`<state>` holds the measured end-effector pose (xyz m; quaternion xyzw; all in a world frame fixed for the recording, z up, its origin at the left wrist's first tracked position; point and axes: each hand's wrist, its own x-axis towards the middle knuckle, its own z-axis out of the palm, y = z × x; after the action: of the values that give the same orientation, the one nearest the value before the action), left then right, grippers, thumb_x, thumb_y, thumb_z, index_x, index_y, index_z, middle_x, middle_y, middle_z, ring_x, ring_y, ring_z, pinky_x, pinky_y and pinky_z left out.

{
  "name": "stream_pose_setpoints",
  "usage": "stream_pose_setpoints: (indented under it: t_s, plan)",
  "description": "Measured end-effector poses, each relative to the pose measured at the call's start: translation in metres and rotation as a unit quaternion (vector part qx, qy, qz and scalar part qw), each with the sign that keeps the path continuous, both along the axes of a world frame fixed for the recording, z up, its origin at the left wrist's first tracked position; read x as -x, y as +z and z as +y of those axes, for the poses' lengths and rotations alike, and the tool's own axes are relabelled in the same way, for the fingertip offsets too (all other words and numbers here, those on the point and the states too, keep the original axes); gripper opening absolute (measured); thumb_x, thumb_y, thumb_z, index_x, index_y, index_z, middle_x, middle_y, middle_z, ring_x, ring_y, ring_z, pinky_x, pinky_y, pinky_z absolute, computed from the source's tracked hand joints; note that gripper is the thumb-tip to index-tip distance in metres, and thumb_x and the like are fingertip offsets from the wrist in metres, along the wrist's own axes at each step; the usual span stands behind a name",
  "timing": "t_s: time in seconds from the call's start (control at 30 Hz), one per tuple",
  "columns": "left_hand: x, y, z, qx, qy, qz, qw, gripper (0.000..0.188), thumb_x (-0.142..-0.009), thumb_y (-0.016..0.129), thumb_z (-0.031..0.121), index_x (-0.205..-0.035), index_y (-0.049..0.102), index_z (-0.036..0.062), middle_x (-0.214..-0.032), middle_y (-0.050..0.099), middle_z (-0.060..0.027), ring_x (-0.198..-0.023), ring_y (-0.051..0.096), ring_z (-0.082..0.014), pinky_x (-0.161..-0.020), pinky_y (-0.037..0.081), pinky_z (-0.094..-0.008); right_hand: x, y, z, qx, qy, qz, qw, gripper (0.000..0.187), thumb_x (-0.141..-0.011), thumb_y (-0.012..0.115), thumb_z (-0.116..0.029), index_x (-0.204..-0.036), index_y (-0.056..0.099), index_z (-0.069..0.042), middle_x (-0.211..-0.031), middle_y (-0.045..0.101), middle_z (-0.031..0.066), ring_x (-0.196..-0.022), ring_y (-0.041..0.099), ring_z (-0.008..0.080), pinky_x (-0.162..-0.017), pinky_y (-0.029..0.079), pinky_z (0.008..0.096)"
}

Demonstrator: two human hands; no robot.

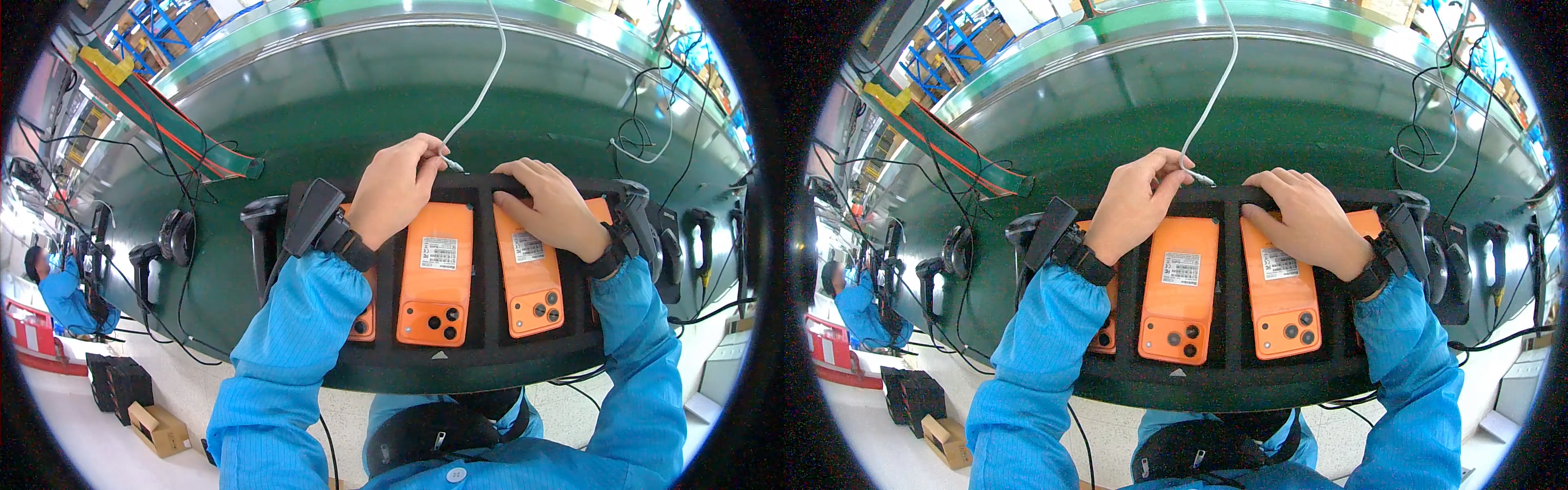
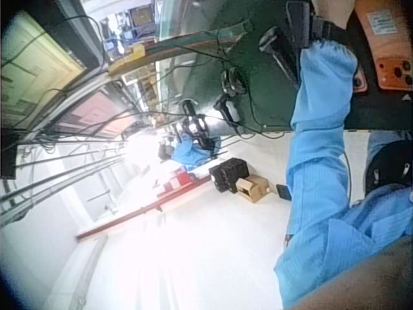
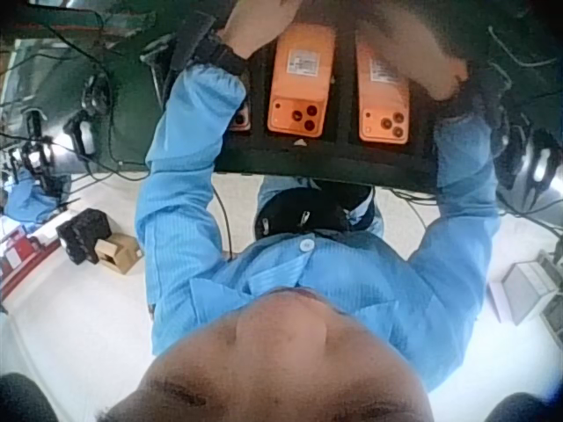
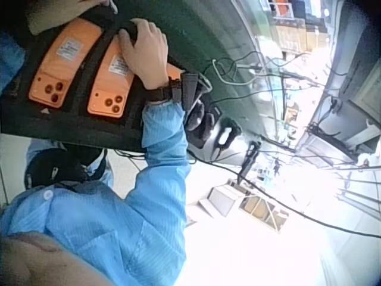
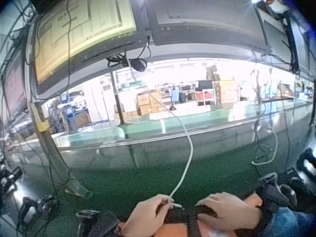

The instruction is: The recorder is inspecting and adjusting charging cables on several orange handheld electronic devices mounted in a tray on a factory production line.

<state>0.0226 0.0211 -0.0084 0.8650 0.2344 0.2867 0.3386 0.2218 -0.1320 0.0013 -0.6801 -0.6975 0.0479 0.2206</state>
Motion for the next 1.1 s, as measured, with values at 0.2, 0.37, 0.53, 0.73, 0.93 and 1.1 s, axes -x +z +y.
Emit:
stream_pose_setpoints:
  t_s: [0.2, 0.37, 0.53, 0.73, 0.93, 1.1]
  plan:
    - [0.002, -0.001, 0.001, -0.003, -0.006, -0.027, 1.0, 0.017, -0.098, 0.057, 0.009, -0.11, 0.064, -0.0005, -0.094, 0.074, -0.0138, -0.086, 0.073, -0.02, -0.076, 0.055, -0.0309, 0.001, 0.001, 0.001, 0.001, 0.004, -0.001, 1.0, 0.031, -0.092, 0.063, -0.027, -0.114, 0.063, -0.004, -0.105, 0.066, 0.0157, -0.102, 0.061, 0.0355, -0.093, 0.047, 0.0434]
    - [0.0, 0.003, -0.003, 0.014, -0.013, -0.032, 0.999, 0.017, -0.099, 0.055, 0.009, -0.11, 0.064, -0.001, -0.094, 0.074, -0.015, -0.09, 0.074, -0.0213, -0.077, 0.055, -0.0314, 0.0, 0.0, 0.0, 0.004, 0.0, 0.0, 1.0, 0.032, -0.092, 0.063, -0.027, -0.115, 0.063, -0.004, -0.106, 0.066, 0.0159, -0.103, 0.062, 0.0358, -0.093, 0.047, 0.0435]
    - [0.0, 0.003, -0.004, 0.022, -0.028, -0.056, 0.998, 0.017, -0.1, 0.055, 0.009, -0.11, 0.064, -0.0007, -0.094, 0.074, -0.0151, -0.092, 0.074, -0.022, -0.077, 0.056, -0.0312, 0.001, 0.001, 0.001, 0.003, 0.004, 0.008, 1.0, 0.032, -0.092, 0.063, -0.027, -0.115, 0.063, -0.004, -0.106, 0.066, 0.0157, -0.103, 0.061, 0.0357, -0.094, 0.047, 0.0439]
    - [-0.001, 0.004, -0.006, 0.041, -0.057, -0.079, 0.994, 0.016, -0.1, 0.056, 0.009, -0.11, 0.065, 0.0005, -0.094, 0.074, -0.0133, -0.092, 0.074, -0.0201, -0.081, 0.056, -0.0309, -0.001, 0.0, 0.0, -0.005, 0.007, 0.011, 1.0, 0.032, -0.092, 0.063, -0.027, -0.115, 0.063, -0.005, -0.105, 0.065, 0.0152, -0.103, 0.061, 0.0359, -0.093, 0.047, 0.0441]
    - [0.0, 0.008, -0.009, 0.051, -0.107, -0.075, 0.99, 0.016, -0.099, 0.056, 0.008, -0.11, 0.064, 0.0004, -0.093, 0.074, -0.0121, -0.091, 0.073, -0.0187, -0.081, 0.057, -0.0302, 0.001, -0.004, 0.002, -0.067, 0.024, 0.108, 0.992, 0.028, -0.09, 0.067, -0.019, -0.114, 0.064, -0.004, -0.112, 0.062, 0.0154, -0.107, 0.06, 0.035, -0.094, 0.049, 0.0412]
    - [0.0, 0.012, -0.012, 0.088, -0.12, -0.087, 0.985, 0.017, -0.099, 0.058, 0.009, -0.111, 0.064, -0.0007, -0.093, 0.074, -0.0105, -0.09, 0.073, -0.017, -0.081, 0.057, -0.0293, 0.006, 0.0, 0.002, -0.08, 0.033, 0.136, 0.987, 0.026, -0.09, 0.067, -0.013, -0.114, 0.064, -0.003, -0.114, 0.06, 0.0142, -0.108, 0.06, 0.0337, -0.094, 0.049, 0.0399]
